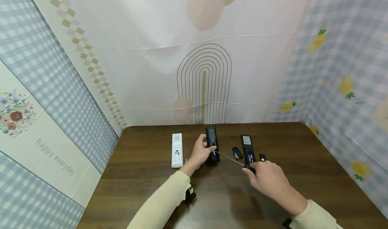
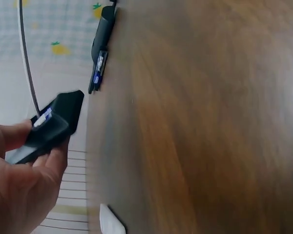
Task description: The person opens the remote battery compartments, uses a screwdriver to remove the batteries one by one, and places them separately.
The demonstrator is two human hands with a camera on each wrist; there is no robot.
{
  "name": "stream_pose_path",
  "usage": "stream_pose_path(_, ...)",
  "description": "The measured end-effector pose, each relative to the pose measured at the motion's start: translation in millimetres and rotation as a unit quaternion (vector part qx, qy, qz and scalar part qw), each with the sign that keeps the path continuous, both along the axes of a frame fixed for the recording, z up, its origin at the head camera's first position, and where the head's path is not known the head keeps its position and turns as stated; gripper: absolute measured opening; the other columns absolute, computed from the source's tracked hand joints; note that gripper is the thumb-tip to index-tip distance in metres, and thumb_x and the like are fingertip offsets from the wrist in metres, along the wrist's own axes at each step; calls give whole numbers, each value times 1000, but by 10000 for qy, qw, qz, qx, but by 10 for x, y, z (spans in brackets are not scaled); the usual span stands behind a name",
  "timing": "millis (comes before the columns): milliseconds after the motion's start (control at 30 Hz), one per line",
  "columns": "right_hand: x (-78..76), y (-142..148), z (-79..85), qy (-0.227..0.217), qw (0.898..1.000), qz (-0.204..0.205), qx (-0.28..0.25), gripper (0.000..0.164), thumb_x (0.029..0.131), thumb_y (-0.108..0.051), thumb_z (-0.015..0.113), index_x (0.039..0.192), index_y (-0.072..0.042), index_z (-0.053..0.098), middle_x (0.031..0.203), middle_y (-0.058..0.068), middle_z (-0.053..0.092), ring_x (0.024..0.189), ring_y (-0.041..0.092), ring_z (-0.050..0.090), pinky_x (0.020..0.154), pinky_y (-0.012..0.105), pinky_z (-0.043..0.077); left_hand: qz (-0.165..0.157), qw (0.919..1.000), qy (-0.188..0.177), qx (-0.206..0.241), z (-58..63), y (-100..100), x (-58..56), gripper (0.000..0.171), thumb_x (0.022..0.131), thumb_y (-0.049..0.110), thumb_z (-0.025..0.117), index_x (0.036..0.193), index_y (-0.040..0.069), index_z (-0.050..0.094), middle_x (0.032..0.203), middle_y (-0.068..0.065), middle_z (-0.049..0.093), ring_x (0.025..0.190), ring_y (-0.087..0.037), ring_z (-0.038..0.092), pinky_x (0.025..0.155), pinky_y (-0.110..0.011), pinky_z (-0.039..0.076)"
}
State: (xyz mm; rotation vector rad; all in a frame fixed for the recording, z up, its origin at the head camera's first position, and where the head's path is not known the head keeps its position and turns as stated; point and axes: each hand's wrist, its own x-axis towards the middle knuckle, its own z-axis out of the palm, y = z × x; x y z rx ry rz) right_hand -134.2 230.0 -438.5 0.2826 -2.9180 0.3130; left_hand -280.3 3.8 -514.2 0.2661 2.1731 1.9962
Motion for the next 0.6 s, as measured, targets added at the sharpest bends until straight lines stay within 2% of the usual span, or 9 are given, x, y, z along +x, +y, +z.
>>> stream_pose_path(200,-82,104,-22,-813,9926,-142,-894,31,100,-35,73,74,-19,72,50,-9,44,47,9,38,49,26,31,-45,9999,-106,99,-17,-17,-42,39,101,6,72,135,9,51,123,-23,77,97,-21,75,79,-30,58)
stream_pose_path(300,-107,118,-65,-1200,9845,-206,-1261,27,101,-36,72,84,-17,80,49,-8,40,46,8,31,49,25,29,23,9997,-126,201,-38,-38,-56,40,101,6,72,135,7,50,125,-25,76,98,-20,75,79,-30,58)
stream_pose_path(400,-121,137,-120,-1390,9785,-285,-1500,28,102,-38,71,92,-15,83,50,-8,41,47,8,31,51,25,31,44,9994,-149,301,-50,-53,-75,41,101,7,72,136,7,50,126,-26,76,96,-18,73,78,-29,57)
stream_pose_path(600,-162,194,-263,-1381,9717,-289,-1896,45,103,-46,68,70,-16,69,56,-10,33,52,6,32,54,24,31,162,9980,-380,469,-78,-61,-126,44,101,10,74,137,8,50,126,-25,77,86,-12,70,72,-28,50)
